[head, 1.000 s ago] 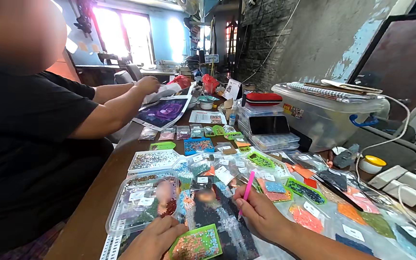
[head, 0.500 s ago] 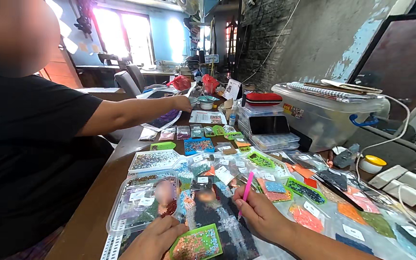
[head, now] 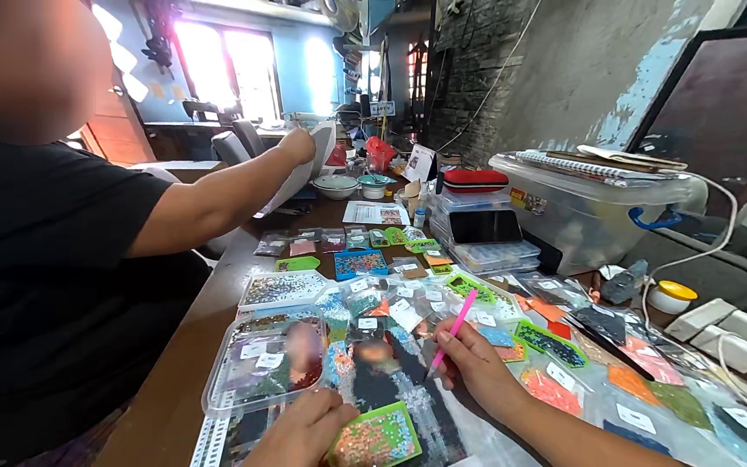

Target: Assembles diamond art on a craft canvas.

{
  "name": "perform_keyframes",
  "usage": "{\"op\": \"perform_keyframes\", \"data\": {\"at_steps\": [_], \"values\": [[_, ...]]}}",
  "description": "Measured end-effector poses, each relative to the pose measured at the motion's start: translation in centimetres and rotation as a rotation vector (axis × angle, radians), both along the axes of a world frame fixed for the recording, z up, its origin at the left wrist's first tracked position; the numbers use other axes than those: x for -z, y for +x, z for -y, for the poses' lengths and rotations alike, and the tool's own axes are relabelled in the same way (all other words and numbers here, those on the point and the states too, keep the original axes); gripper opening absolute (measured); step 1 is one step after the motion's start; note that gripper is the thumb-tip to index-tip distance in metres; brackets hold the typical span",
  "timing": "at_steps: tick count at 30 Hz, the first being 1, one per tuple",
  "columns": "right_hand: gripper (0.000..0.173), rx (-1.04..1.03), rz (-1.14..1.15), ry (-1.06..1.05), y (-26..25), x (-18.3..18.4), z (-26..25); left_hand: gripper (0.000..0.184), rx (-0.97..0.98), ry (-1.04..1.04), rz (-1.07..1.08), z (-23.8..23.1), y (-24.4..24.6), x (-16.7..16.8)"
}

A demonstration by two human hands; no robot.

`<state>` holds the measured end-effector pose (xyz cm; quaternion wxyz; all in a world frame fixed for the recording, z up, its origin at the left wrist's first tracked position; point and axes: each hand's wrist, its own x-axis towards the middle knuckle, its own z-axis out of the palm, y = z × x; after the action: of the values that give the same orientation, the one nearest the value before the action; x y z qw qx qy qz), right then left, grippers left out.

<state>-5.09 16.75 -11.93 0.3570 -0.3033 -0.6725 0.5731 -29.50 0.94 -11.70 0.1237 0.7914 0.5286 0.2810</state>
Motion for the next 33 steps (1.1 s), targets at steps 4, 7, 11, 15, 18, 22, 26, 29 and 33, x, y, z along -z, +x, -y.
{"op": "perform_keyframes", "data": {"at_steps": [4, 7, 11, 15, 18, 22, 26, 29, 33], "values": [[0.028, -0.109, -0.082, 0.233, -0.2, 0.6, 1.3, 0.042, 0.030, -0.003, 0.009, 0.0, 1.2, 0.0], [0.037, -0.231, -0.124, 0.457, -0.2, 1.4, 1.6, 0.044, 0.043, -0.004, -0.016, 0.1, 1.4, 0.3], [0.036, -0.342, -0.108, 0.644, -0.4, 2.1, 1.6, 0.046, 0.048, 0.054, -0.028, 0.0, 1.3, 0.8], [0.037, -0.331, -0.092, 0.707, -0.4, 2.2, 1.5, 0.044, 0.063, 0.091, -0.023, -0.2, 1.2, 1.1], [0.037, -0.316, -0.087, 0.721, -0.4, 2.3, 1.5, 0.044, 0.069, 0.096, -0.024, -0.2, 1.2, 1.3], [0.037, -0.333, -0.082, 0.701, -0.4, 2.3, 1.5, 0.044, 0.072, 0.115, -0.028, -0.4, 1.1, 1.5], [0.037, -0.357, -0.081, 0.697, -0.4, 2.2, 1.5, 0.044, 0.070, 0.115, -0.040, -0.4, 1.1, 1.5], [0.037, -0.362, -0.081, 0.701, -0.2, 2.2, 1.6, 0.045, 0.059, 0.098, -0.036, -0.3, 1.2, 1.4], [0.038, -0.376, -0.074, 0.722, -0.2, 2.1, 1.7, 0.046, 0.061, 0.109, -0.038, -0.3, 1.1, 1.5]]}}
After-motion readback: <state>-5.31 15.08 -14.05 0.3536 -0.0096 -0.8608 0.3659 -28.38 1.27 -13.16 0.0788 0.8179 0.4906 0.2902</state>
